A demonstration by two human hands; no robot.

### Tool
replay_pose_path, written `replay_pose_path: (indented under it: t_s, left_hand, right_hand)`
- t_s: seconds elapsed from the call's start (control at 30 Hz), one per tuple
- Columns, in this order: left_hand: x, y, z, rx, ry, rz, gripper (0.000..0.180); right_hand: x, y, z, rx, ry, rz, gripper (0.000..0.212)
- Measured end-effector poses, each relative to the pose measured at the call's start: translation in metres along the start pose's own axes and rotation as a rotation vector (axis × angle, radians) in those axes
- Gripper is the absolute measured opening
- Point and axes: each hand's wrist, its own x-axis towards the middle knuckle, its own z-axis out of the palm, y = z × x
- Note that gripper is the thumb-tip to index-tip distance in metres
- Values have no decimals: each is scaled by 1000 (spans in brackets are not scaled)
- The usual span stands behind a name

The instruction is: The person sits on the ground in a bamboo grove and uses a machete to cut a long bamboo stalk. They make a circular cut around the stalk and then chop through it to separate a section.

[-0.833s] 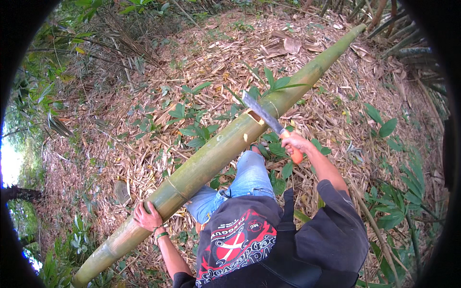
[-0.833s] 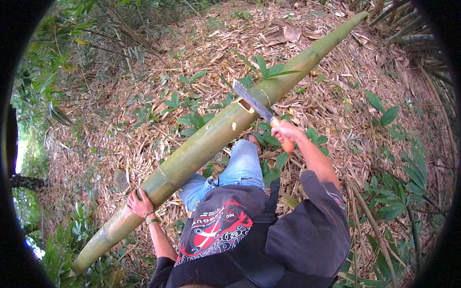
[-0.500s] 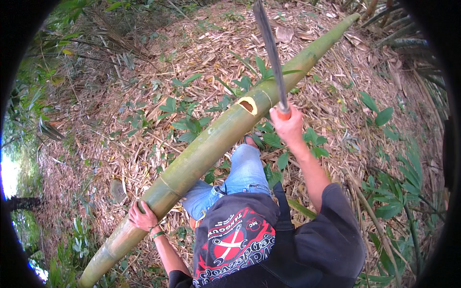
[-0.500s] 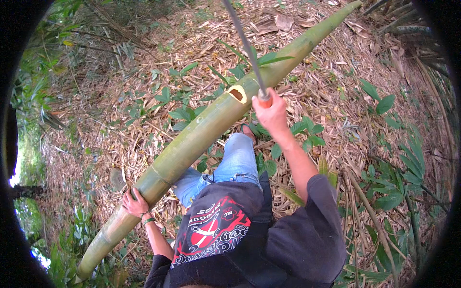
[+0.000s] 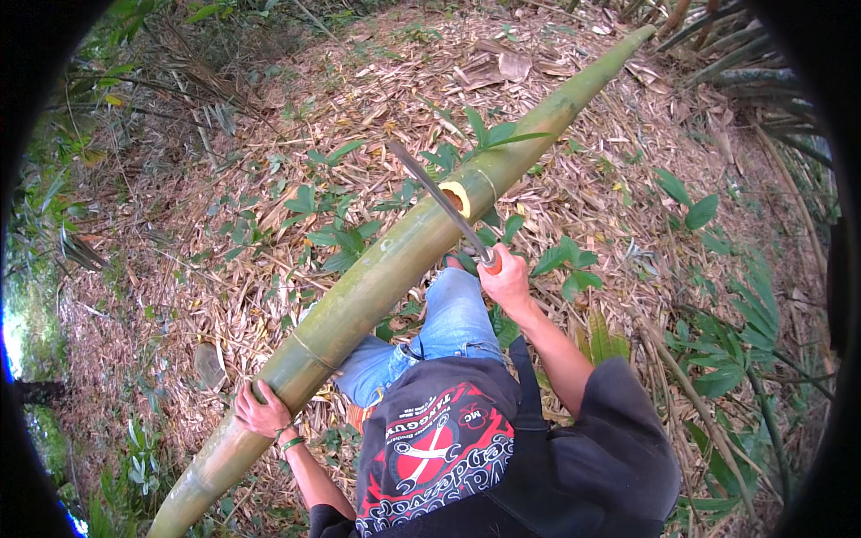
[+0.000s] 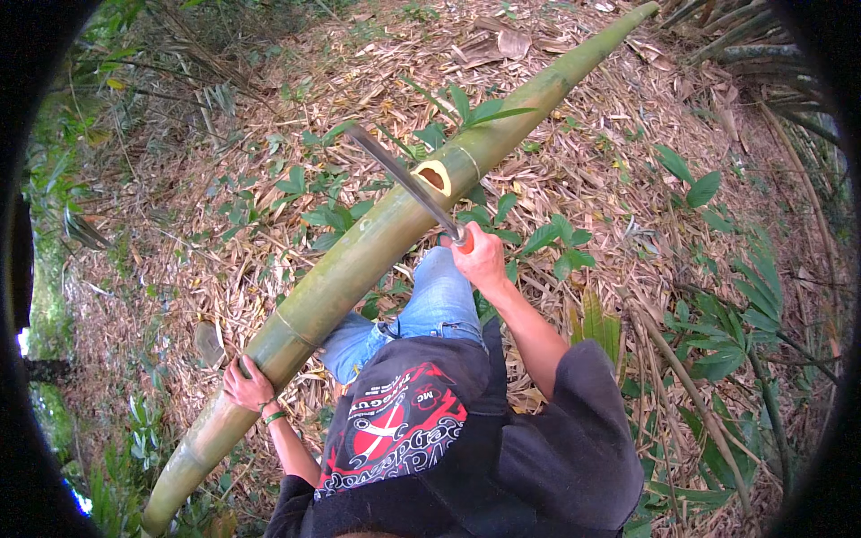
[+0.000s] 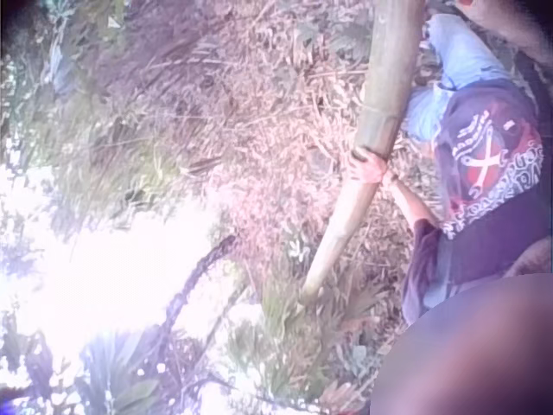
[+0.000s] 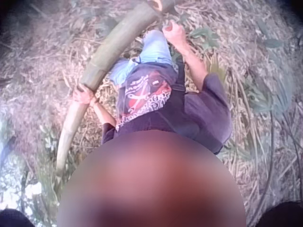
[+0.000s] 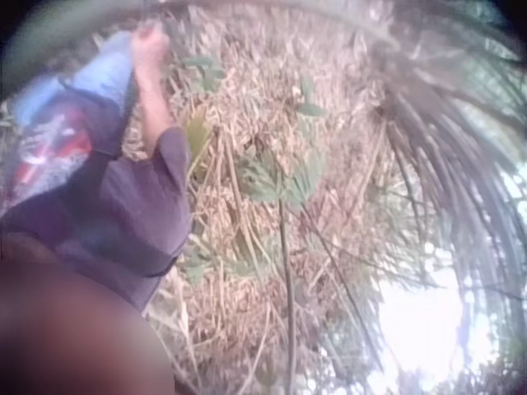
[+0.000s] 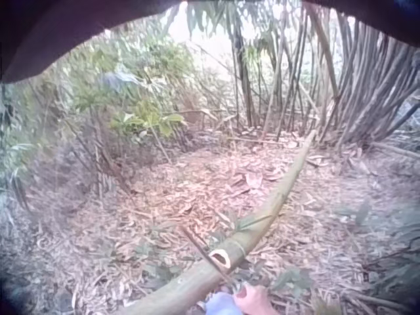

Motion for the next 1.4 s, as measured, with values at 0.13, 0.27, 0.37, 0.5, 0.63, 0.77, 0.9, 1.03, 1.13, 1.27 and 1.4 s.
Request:
replay_pose_path:
  t_s: [0.13,0.27,0.37,0.5,0.63,0.77,0.9,1.03,1.13,1.27,1.4]
  left_hand:
    - [3,-11,4,3,13,13,42]
    - [2,-4,-4,-62,12,-8,44]
    - [-1,-7,-6,-85,-5,-18,43]
    - [7,-5,-14,-87,-5,26,42]
    - [-1,-8,-9,-83,-11,-4,43]
    - [-9,-14,-1,-219,19,-24,45]
    - [-41,-3,-15,-317,124,-80,51]
    - [-82,11,-37,-470,263,-285,55]
    - [-115,5,-26,-496,299,-527,56]
    - [-137,0,-21,-912,334,-940,55]
    - [-156,-13,-9,-968,343,-1039,53]
  right_hand:
    - [-1,79,28,-338,-142,399,26]
    - [3,91,23,-249,-239,376,23]
    - [10,86,13,-214,-318,450,27]
    - [13,71,12,-239,-309,500,24]
    - [23,-2,-6,394,-412,711,12]
    - [31,-29,-6,206,-315,464,14]
    - [44,-25,7,236,-302,414,16]
    - [44,-36,22,129,-387,384,16]
    - [37,-42,36,87,-454,332,18]
    - [27,-71,53,-51,-548,279,17]
    - [22,-93,76,-143,-645,190,20]
